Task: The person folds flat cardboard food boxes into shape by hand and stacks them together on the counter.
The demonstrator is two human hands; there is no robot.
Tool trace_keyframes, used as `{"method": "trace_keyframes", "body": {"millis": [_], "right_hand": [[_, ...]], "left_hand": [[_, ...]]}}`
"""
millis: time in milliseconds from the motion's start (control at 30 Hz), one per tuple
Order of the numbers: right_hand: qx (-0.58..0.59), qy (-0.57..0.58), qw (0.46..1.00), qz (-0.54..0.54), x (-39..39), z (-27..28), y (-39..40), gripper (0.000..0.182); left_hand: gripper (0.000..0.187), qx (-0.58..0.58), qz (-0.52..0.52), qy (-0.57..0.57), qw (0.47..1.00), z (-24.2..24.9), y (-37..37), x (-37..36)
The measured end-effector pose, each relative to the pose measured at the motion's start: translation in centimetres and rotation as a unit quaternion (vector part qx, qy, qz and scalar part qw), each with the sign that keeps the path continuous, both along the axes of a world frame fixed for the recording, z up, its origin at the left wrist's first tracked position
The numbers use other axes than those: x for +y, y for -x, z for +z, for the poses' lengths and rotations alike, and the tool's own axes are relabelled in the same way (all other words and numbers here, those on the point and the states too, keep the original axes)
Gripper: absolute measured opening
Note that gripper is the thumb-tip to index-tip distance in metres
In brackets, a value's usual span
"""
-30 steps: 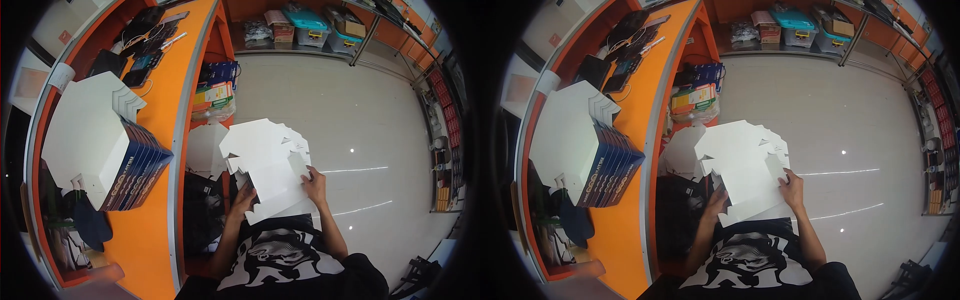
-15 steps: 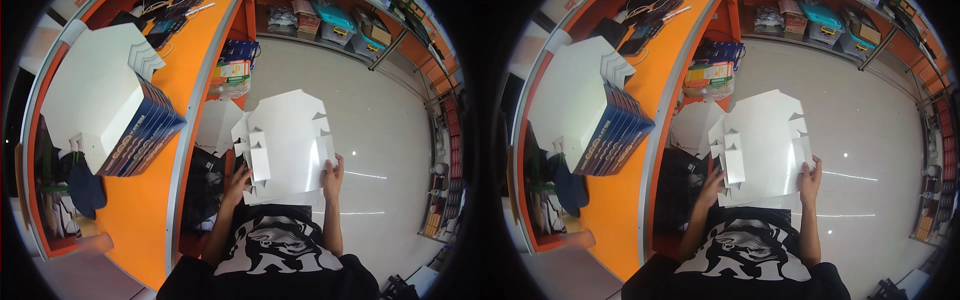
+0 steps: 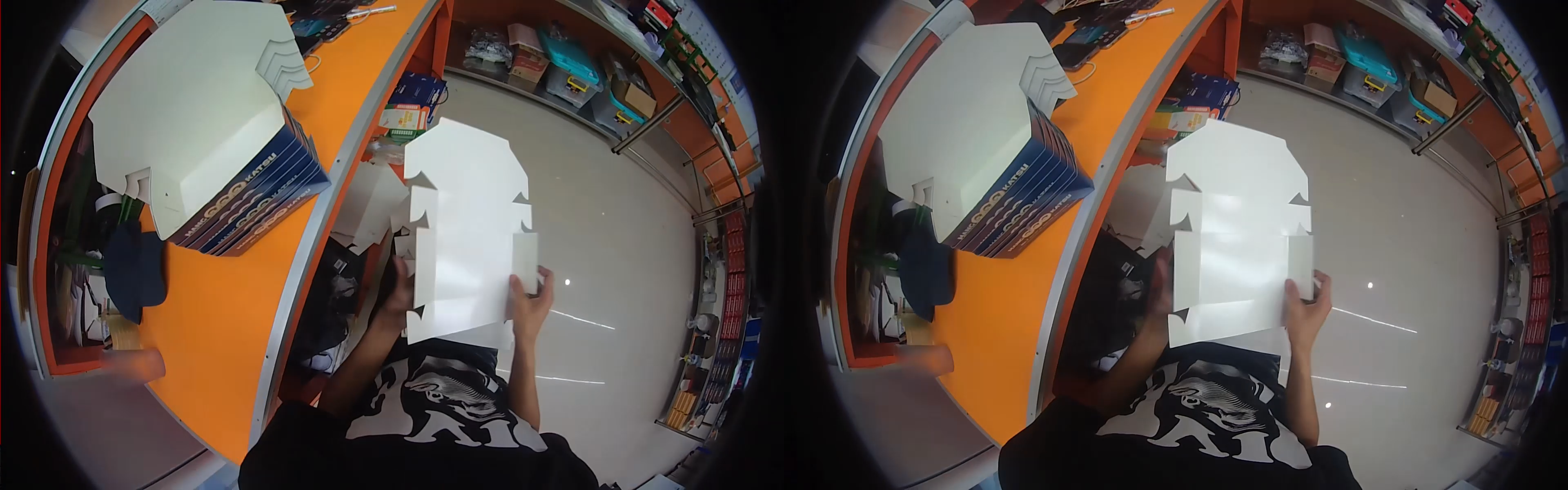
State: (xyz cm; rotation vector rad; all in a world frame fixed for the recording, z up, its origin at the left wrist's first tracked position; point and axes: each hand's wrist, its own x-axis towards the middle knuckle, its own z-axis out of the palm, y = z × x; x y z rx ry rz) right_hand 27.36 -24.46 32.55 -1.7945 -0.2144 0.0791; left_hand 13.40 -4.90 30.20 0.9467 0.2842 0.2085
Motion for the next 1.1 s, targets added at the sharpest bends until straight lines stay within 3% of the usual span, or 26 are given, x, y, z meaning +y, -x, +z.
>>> {"method": "trace_keyframes", "body": {"millis": [67, 100, 133, 233, 300, 333, 400, 433, 467, 500, 533, 633, 667, 733, 767, 800, 833, 867, 933, 1000, 1033, 1100], "right_hand": [[-0.08, 0.045, 0.996, -0.002, 0.5, -2.2, 0.7, 0.024], [-0.146, 0.108, 0.983, -0.006, 0.7, -3.2, 0.9, 0.019], [-0.204, 0.15, 0.967, 0.016, 0.8, -3.7, 1.2, 0.027], [-0.249, 0.188, 0.946, 0.09, -0.1, -3.0, 1.4, 0.042], [-0.304, 0.231, 0.921, 0.082, -0.7, 0.4, 1.3, 0.056], [-0.273, 0.19, 0.943, 0.031, -1.7, 0.3, 1.2, 0.068], [-0.117, 0.032, 0.992, -0.017, -2.8, 0.0, 1.4, 0.075], [-0.119, 0.035, 0.992, -0.024, -3.2, 0.0, 1.3, 0.075], [0.086, -0.162, 0.983, 0.025, -3.6, -0.2, 1.2, 0.075], [0.279, -0.351, 0.891, 0.071, -4.0, -0.2, 1.0, 0.075], [0.273, -0.354, 0.892, 0.062, -3.8, 0.2, 0.8, 0.075], [0.212, -0.297, 0.931, 0.013, -1.9, 1.3, 0.7, 0.061], [0.211, -0.303, 0.929, 0.011, -1.9, 0.5, 0.6, 0.061], [0.125, -0.191, 0.973, -0.018, -2.0, -1.6, -0.1, 0.046], [0.124, -0.193, 0.973, -0.017, -1.7, -0.9, 0.0, 0.046], [0.064, -0.1, 0.992, -0.041, -1.5, 0.0, 0.4, 0.041], [0.004, -0.004, 0.998, -0.061, -1.2, 0.5, 0.6, 0.037], [0.004, -0.003, 0.999, -0.051, -0.9, 0.4, 0.7, 0.037], [-0.097, 0.028, 0.995, -0.009, -0.5, 0.1, 1.3, 0.033], [-0.195, 0.136, 0.966, 0.102, -1.1, -0.4, 1.4, 0.043], [-0.239, 0.153, 0.948, 0.144, -1.2, -0.2, 1.4, 0.049], [-0.285, 0.19, 0.918, 0.2, -1.3, 0.3, 1.9, 0.061]], "left_hand": [[0.091, -0.015, -0.009, -0.133, 0.991, -1.4, -0.6, -0.8], [0.083, -0.035, -0.032, -0.082, 0.995, -2.8, -1.0, -0.9], [0.068, 0.044, -0.004, -0.034, 0.998, -0.8, -1.3, -1.7], [0.031, 0.097, 0.098, 0.003, 0.99, -1.5, -1.8, -2.0], [0.033, 0.112, 0.139, 0.061, 0.982, -2.6, -1.3, -0.6], [0.035, 0.126, 0.168, 0.084, 0.974, -1.7, -1.2, -0.3], [0.042, 0.126, 0.184, 0.112, 0.968, -1.3, -1.3, 0.0], [0.045, 0.14, 0.171, 0.128, 0.967, -1.4, -1.2, -0.1], [0.047, 0.156, 0.154, 0.143, 0.965, -1.5, -1.3, -0.4], [0.038, 0.154, 0.137, 0.144, 0.968, -1.5, -1.4, -1.0], [0.038, 0.153, 0.127, 0.143, 0.97, -1.8, -1.7, -1.3], [0.045, 0.132, 0.023, 0.079, 0.988, -3.4, -1.6, -0.9], [0.045, 0.133, 0.02, 0.073, 0.988, -3.9, -1.5, -0.5], [0.049, 0.141, 0.063, -0.067, 0.986, -4.3, -1.4, 0.3], [0.053, 0.192, 0.093, -0.243, 0.946, -3.4, -0.9, 0.9], [0.057, 0.232, 0.13, -0.391, 0.881, -2.5, -0.4, 1.8], [0.056, 0.202, 0.17, -0.457, 0.85, -2.0, -0.7, 2.0], [0.055, 0.175, 0.21, -0.518, 0.81, -0.5, -1.2, 2.2], [0.053, 0.173, 0.121, -0.346, 0.914, 3.4, -3.4, 0.4], [0.057, 0.11, -0.006, -0.065, 0.992, 1.6, -6.1, -1.3], [0.057, 0.113, -0.041, -0.03, 0.992, 1.6, -7.4, -2.3], [0.047, 0.108, -0.024, -0.125, 0.986, 0.7, -9.9, -4.2]]}}
